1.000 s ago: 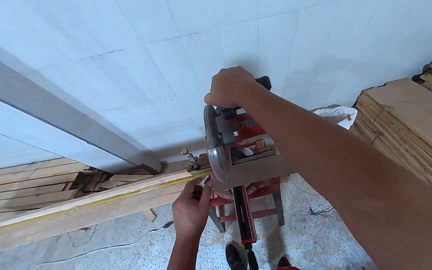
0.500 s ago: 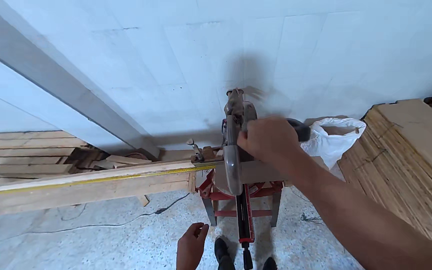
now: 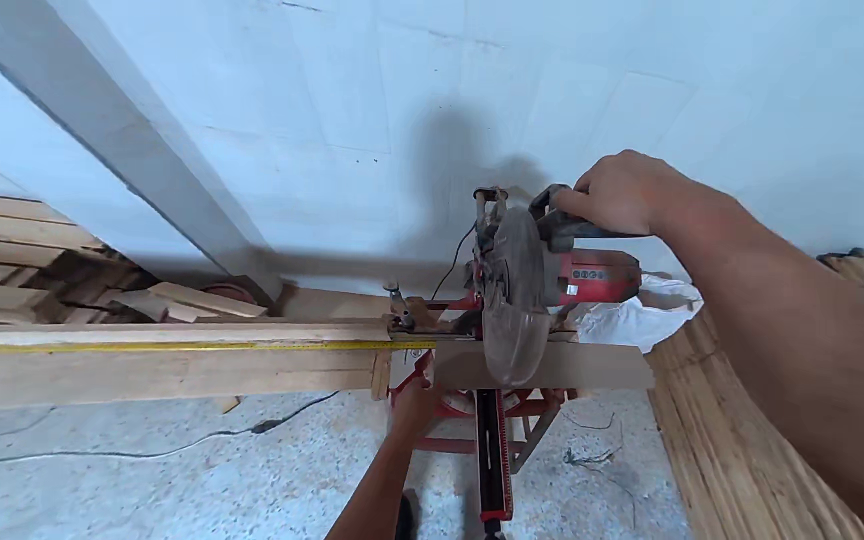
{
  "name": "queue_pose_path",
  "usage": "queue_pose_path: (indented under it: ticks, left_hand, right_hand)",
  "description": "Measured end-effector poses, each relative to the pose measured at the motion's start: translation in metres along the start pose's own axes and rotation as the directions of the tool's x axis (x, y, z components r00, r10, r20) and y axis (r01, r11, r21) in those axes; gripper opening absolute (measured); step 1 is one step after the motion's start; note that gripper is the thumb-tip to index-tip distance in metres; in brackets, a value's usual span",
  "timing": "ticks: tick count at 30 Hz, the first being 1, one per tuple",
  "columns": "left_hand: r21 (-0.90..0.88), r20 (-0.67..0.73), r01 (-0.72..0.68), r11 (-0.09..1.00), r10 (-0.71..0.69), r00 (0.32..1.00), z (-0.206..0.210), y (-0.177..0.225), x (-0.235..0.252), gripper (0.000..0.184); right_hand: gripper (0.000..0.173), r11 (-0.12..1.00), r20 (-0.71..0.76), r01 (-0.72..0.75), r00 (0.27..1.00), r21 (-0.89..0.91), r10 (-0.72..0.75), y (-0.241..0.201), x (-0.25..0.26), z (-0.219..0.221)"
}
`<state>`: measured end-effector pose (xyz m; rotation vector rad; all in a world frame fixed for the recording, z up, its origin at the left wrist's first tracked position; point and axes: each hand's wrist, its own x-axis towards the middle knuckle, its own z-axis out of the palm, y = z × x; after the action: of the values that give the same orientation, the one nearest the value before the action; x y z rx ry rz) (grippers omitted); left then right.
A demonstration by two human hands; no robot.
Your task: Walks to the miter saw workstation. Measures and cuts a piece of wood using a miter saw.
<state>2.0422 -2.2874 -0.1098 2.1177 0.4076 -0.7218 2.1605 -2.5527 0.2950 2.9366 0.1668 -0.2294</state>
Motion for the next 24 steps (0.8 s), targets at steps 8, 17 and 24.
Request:
queue_pose_path:
  ticks: [8, 17, 24]
  left_hand:
    - [-0.049, 0.081, -0.052, 0.997, 0.055, 0.995, -0.008, -0.015, 0.031, 0.058]
    - [-0.120, 0.099, -0.073, 0.990, 0.085, 0.991, -0.029, -0.032, 0.033, 0.053]
    - [0.020, -0.009, -0.173, 0.985, 0.174, 0.985, -0.042, -0.007, 0.011, 0.055]
  right_hand:
    - [0.067, 0.997, -0.046, -0.043, 0.998, -0.069, 0.040, -0.010, -0.021, 0.012]
    - [0.051, 0.999, -0.432, -0.030, 0.902, -0.026, 0.016, -0.036, -0.105, 0.105]
    - [0.057, 1.000, -0.388, -0.019, 0.922, -0.017, 0.011, -0.030, -0.105, 0.105]
